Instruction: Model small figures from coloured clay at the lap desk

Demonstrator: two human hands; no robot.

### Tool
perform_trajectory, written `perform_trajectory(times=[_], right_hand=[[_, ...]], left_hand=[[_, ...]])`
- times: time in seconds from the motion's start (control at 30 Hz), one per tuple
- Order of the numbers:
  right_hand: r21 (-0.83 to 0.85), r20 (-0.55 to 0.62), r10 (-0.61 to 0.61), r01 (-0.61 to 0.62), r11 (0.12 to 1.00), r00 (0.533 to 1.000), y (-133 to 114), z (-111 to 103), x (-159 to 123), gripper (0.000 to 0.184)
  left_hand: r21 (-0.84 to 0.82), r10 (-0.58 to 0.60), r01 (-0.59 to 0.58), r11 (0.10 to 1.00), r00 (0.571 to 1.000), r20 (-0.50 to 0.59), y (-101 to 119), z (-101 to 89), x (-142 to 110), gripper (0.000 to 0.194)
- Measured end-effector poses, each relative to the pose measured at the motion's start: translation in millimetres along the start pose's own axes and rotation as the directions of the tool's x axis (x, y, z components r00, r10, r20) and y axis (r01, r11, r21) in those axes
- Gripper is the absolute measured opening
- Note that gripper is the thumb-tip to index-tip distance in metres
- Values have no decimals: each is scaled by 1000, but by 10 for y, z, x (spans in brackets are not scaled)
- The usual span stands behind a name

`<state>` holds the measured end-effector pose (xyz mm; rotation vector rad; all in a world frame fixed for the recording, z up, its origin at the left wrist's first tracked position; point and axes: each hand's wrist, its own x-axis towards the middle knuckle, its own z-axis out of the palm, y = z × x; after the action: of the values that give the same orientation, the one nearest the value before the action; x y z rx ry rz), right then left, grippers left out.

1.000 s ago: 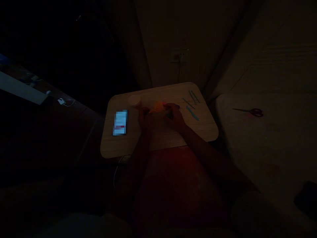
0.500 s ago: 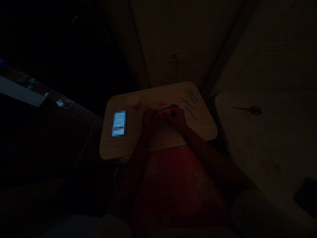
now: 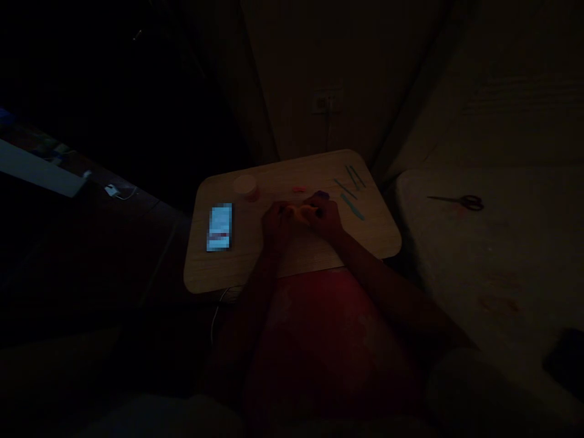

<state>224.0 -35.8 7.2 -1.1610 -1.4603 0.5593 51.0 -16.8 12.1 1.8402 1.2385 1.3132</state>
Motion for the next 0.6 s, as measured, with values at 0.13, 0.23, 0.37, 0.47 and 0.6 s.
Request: perform_trajectory(times=[0.13,0.23,0.37,0.47,0.6], right_hand=[[38,3,-18,18,999,1000,-2,-17,3,53],[77,0,-32,32,997,999,-10,-17,4,52],[180,-82,18,-3,984,996,8,6,-9,50],[252,-87,62,-38,967,994,28,26,-19,48],[224,10,-13,10,974,1000,20,28,-16,46]], left_hand=[[-2,124,-124,992,991,-48,-39,-2,33,28],[4,122,-123,992,978,-167,-88,8,46,33],[-71,38,-66,995,941,-335,-142,37,54,49],[-154,8,-43,987,976,-218,-132,47,64,44],[-191,37,-32,981,999,22,-47,26,61,46]])
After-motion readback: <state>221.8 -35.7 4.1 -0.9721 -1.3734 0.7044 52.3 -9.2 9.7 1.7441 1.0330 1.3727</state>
